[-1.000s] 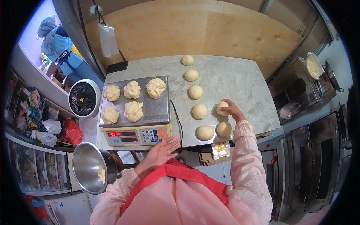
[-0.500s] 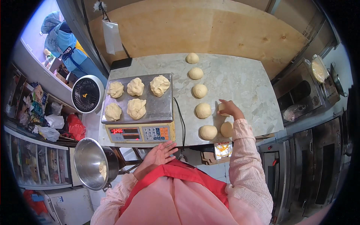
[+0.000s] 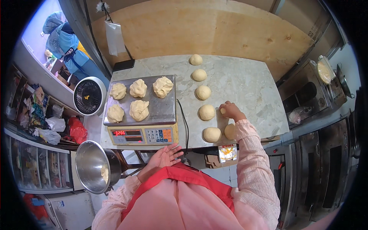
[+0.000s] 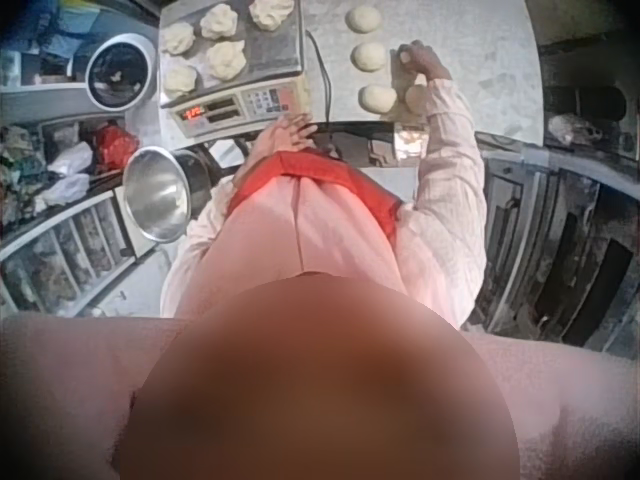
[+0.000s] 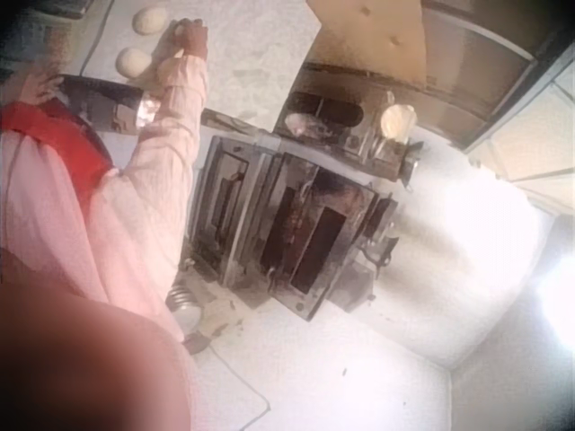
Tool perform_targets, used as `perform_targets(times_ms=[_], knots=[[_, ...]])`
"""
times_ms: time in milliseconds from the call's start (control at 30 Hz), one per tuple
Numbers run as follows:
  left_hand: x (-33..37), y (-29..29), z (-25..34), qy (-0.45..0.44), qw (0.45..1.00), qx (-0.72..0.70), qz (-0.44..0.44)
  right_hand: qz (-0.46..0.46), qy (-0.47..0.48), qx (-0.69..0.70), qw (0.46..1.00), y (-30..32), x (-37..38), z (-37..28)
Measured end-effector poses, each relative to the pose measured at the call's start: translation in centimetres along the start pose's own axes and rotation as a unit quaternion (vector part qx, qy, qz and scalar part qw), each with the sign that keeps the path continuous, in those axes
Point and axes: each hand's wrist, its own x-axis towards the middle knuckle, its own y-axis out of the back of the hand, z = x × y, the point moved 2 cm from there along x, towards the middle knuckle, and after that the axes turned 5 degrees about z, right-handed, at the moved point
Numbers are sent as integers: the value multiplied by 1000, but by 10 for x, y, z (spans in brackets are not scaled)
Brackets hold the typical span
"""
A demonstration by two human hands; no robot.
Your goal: Portioning dough using scissors and a digital scale, then shaping the pieces into round balls.
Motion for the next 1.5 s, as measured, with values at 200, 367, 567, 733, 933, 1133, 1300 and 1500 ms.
perform_targets(times_ms=[200,367,567,733,933,1133,1300,1500], knots=[[-7,-6,29,-249,932,252,78,37,-111,-41,992,13,-18,-16],[-22,-19,118,-534,488,631,281,257,-66,75,961,20,-35,-35],[17,-12,156,-419,366,765,324,319,34,211,923,17,-89,-97],[26,6,166,-362,444,754,321,206,81,256,941,14,-128,-138],[24,17,202,-390,573,653,306,65,127,274,951,15,-149,-152],[16,4,206,-397,586,650,277,77,179,273,942,30,-152,-168],[-14,-57,205,-424,772,427,203,53,214,282,934,42,-144,-187],[-19,-104,133,-280,943,180,-15,277,253,414,830,80,-131,-244]])
